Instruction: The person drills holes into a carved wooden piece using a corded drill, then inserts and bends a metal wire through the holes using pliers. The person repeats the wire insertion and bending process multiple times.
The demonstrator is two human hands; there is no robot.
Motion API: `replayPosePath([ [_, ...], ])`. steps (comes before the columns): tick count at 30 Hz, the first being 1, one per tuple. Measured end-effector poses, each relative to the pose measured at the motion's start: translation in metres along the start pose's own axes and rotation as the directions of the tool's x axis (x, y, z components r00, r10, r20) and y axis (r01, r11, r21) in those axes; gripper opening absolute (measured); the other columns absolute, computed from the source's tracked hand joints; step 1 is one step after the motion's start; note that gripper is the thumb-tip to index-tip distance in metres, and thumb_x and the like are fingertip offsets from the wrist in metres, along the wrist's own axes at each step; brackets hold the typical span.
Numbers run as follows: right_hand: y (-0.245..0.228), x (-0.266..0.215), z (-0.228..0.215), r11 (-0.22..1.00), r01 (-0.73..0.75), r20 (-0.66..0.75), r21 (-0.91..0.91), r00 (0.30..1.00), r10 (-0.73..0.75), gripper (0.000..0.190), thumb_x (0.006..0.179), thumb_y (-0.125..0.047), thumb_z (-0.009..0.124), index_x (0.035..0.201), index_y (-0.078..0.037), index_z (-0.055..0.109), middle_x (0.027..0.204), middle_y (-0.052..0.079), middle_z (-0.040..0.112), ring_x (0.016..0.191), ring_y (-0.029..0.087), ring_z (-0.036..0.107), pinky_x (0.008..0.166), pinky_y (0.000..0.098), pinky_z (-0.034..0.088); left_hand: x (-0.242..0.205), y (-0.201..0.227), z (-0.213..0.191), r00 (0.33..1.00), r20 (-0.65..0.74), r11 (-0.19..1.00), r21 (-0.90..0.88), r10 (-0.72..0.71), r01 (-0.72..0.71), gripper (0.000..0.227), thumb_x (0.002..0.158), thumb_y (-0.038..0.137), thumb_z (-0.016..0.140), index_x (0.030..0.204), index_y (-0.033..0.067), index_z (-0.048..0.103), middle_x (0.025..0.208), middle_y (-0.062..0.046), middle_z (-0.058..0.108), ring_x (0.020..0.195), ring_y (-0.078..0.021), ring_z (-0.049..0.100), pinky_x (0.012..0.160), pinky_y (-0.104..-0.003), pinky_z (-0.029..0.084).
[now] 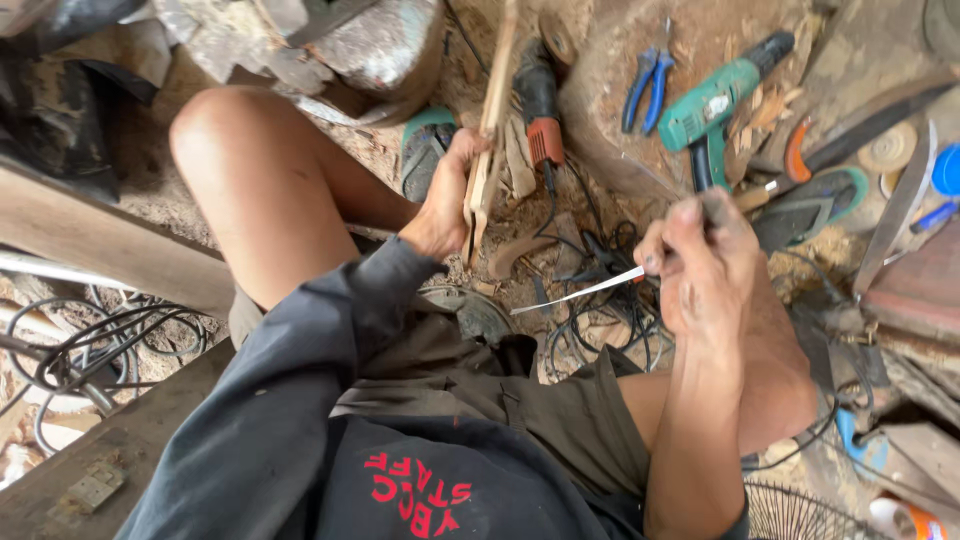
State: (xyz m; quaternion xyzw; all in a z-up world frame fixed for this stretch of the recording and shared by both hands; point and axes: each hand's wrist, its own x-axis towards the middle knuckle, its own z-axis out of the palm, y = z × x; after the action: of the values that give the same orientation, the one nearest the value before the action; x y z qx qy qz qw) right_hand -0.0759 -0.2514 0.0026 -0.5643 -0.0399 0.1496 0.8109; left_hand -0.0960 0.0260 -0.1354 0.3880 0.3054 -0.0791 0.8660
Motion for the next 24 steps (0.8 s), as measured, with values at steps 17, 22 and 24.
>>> replayPosePath([
  [17, -0.058, -0.064, 0.097, 0.412, 0.378, 0.252, -0.829, 0.911, -0.327, 0.015, 0.107, -0.007, 0.054, 0.112, 0.001, 0.065, 0.076, 0.011, 0.063, 0.063, 0.017, 0.061, 0.062, 0.0326, 0.047, -0.084, 0.099, 0.119, 0.617, 0.754, 0.970, 0.119, -0.228, 0.213, 0.074, 0.103, 0.065, 0.047, 0.138, 0.0007, 0.060, 0.097, -0.012, 0.067, 0.068, -0.0182, 0.061, 0.052, -0.030, 0.048],
  [22, -0.056, -0.065, 0.097, 0.379, 0.395, 0.264, -0.837, 0.898, -0.352, 0.014, 0.108, -0.007, 0.054, 0.113, 0.001, 0.064, 0.079, 0.011, 0.063, 0.067, 0.017, 0.062, 0.065, 0.0323, 0.048, -0.084, 0.096, 0.123, 0.642, 0.729, 0.969, 0.133, -0.238, 0.207, 0.073, 0.097, 0.066, 0.049, 0.135, 0.0048, 0.061, 0.093, -0.012, 0.068, 0.061, -0.0179, 0.061, 0.048, -0.029, 0.048],
  [24, -0.055, -0.066, 0.096, 0.376, 0.375, 0.253, -0.847, 0.908, -0.335, 0.014, 0.107, -0.007, 0.054, 0.111, 0.001, 0.065, 0.077, 0.010, 0.062, 0.065, 0.017, 0.060, 0.063, 0.0324, 0.047, -0.084, 0.095, 0.122, 0.664, 0.701, 0.964, 0.150, -0.261, 0.220, 0.074, 0.096, 0.067, 0.049, 0.134, 0.0048, 0.062, 0.092, -0.011, 0.068, 0.060, -0.0169, 0.061, 0.047, -0.029, 0.047],
])
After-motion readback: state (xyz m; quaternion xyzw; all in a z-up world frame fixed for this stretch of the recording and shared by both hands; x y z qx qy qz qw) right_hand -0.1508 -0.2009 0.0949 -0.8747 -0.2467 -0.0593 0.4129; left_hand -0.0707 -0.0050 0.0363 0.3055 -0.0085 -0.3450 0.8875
